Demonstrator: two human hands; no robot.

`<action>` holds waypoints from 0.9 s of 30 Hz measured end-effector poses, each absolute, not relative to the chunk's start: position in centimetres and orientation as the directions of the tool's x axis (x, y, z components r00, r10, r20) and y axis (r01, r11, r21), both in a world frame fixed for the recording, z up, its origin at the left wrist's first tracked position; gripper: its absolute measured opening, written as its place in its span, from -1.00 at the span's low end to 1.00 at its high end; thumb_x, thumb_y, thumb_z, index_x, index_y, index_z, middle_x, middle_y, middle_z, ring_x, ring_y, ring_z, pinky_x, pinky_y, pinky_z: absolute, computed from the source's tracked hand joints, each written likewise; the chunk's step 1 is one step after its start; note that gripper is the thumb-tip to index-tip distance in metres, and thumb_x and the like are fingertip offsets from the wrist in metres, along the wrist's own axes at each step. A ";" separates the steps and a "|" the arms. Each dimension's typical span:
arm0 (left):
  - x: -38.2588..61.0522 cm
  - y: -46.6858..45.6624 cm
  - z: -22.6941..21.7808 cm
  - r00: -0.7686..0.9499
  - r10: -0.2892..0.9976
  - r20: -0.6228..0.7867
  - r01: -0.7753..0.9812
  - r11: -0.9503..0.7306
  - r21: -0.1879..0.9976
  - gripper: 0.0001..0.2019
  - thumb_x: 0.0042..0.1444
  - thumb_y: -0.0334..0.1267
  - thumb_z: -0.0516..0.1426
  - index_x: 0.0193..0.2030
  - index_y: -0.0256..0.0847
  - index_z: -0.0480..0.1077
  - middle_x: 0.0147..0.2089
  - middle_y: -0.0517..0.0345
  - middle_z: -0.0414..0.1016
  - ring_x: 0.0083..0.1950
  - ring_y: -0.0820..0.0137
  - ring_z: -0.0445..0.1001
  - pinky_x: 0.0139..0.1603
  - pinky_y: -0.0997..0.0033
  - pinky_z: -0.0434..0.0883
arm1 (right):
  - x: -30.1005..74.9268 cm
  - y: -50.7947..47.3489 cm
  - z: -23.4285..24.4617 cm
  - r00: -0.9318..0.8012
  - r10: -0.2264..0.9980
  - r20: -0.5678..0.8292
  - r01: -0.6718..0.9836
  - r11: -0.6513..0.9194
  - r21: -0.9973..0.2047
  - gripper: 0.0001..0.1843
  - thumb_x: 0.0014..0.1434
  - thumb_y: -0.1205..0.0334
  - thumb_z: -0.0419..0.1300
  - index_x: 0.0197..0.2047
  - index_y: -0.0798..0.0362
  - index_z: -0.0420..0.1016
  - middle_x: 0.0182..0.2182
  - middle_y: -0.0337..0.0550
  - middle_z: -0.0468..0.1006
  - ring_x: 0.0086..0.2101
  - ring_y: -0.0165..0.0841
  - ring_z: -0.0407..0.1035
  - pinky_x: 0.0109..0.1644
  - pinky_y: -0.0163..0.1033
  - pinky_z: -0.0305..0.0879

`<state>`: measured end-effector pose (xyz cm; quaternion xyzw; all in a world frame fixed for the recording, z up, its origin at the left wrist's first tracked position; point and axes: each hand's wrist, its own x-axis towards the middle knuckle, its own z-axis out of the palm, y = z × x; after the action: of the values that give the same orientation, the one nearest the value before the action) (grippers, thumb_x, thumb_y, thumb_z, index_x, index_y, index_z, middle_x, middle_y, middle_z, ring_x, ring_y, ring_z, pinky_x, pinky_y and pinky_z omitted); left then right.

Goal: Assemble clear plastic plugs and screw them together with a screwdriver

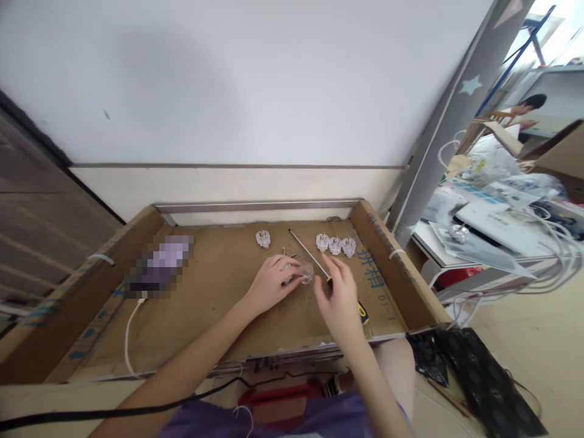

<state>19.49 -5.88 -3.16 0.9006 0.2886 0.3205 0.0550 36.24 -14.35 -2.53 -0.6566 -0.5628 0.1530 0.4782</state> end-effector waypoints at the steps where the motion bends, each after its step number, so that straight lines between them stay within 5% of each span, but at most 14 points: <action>1: 19.5 -5.9 -3.1 0.633 0.567 0.527 0.489 -0.821 0.296 -0.84 0.18 -0.20 0.07 -0.32 -0.14 0.45 -0.12 0.16 0.49 -0.06 0.36 0.36 -0.02 0.29 0.27 | 37.1 -15.6 -2.6 0.339 0.870 0.357 0.647 0.060 -0.760 -0.45 0.07 0.06 0.14 0.13 0.00 0.30 0.12 0.00 0.25 0.15 -0.11 0.09 0.23 0.14 -0.03; 4: 19.2 -5.8 -3.2 0.636 0.615 0.466 0.507 -0.788 0.348 -0.87 0.14 -0.22 0.10 -0.36 -0.13 0.45 -0.13 0.18 0.49 -0.06 0.36 0.36 0.00 0.28 0.24 | 39.5 -18.7 -3.3 0.348 0.869 0.352 0.739 -0.023 -0.673 -0.53 0.00 0.06 0.20 -0.01 0.01 0.44 -0.01 0.04 0.39 0.06 0.05 0.18 0.15 0.36 -0.16; 8: 19.1 -5.7 -3.4 0.656 0.637 0.405 0.508 -0.769 0.387 -0.89 0.12 -0.21 0.11 -0.35 -0.12 0.44 -0.14 0.21 0.49 -0.06 0.36 0.36 0.01 0.28 0.21 | 41.4 -20.3 -2.4 0.272 0.892 0.361 0.757 0.033 -0.653 -0.66 0.04 0.07 0.18 -0.10 -0.04 0.45 -0.20 -0.13 0.50 -0.19 -0.27 0.39 0.01 -0.03 0.27; 11: 19.3 -5.9 -3.5 0.659 0.651 0.377 0.510 -0.755 0.413 -0.89 0.14 -0.20 0.10 -0.31 -0.11 0.43 -0.17 0.21 0.50 -0.07 0.36 0.36 -0.01 0.30 0.21 | 41.4 -19.8 1.9 0.402 0.767 0.499 0.712 0.081 -0.698 -0.59 0.04 0.01 0.19 -0.07 0.03 0.39 -0.14 -0.10 0.47 -0.15 -0.34 0.38 -0.03 -0.19 0.32; 14: 19.4 -6.0 -3.6 0.660 0.657 0.364 0.508 -0.747 0.428 -0.86 0.15 -0.17 0.08 -0.30 -0.11 0.44 -0.21 0.22 0.51 -0.08 0.37 0.36 -0.03 0.33 0.21 | 40.1 -18.3 7.1 0.673 0.503 0.543 0.491 0.247 -0.836 -0.60 -0.06 0.05 0.28 -0.14 0.02 0.43 -0.20 -0.14 0.47 -0.18 -0.36 0.39 0.02 -0.18 0.30; 17: 19.5 -6.0 -3.6 0.653 0.665 0.363 0.518 -0.741 0.427 -0.83 0.14 -0.12 0.09 -0.34 -0.11 0.44 -0.24 0.23 0.52 -0.10 0.36 0.36 -0.04 0.32 0.21 | 38.5 -16.5 10.4 0.605 0.634 0.482 0.149 0.505 -0.850 -0.69 -0.08 0.07 0.29 -0.31 0.04 0.36 -0.42 -0.22 0.46 -0.39 -0.38 0.40 -0.22 -0.17 0.39; 21: 19.7 -6.1 -3.7 0.636 0.668 0.387 0.526 -0.742 0.415 -0.83 0.10 -0.12 0.12 -0.38 -0.13 0.43 -0.26 0.22 0.52 -0.11 0.35 0.37 -0.06 0.31 0.22 | 36.6 -15.8 12.7 0.664 0.578 0.474 -0.016 0.644 -0.764 -0.71 -0.06 0.20 0.22 -0.55 0.05 0.13 -0.75 -0.40 0.09 -0.72 -0.55 0.00 -0.69 -0.39 -0.02; 23: 19.8 -6.3 -3.6 0.642 0.655 0.399 0.504 -0.752 0.425 -0.87 0.11 -0.16 0.11 -0.34 -0.11 0.44 -0.21 0.24 0.53 -0.11 0.36 0.38 -0.04 0.29 0.23 | 35.8 -16.5 13.8 0.707 0.515 0.485 0.001 0.685 -0.729 -0.74 -0.05 0.24 0.18 -0.57 0.04 0.12 -0.74 -0.38 0.05 -0.72 -0.55 -0.07 -0.73 -0.36 -0.17; 27: 19.9 -6.4 -3.5 0.666 0.641 0.380 0.465 -0.756 0.460 -0.89 0.11 -0.24 0.09 -0.29 -0.09 0.45 -0.17 0.26 0.54 -0.09 0.37 0.39 -0.01 0.27 0.25 | 34.5 -17.8 14.9 0.671 0.513 0.535 0.057 0.684 -0.727 -0.79 0.04 0.29 0.09 -0.57 0.04 0.15 -0.75 -0.35 0.05 -0.73 -0.54 -0.07 -0.71 -0.33 -0.14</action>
<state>19.95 -6.44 -3.54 0.8979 0.3081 0.2680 0.1643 34.46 -17.76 14.91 -0.3732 -0.3818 0.1363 0.8345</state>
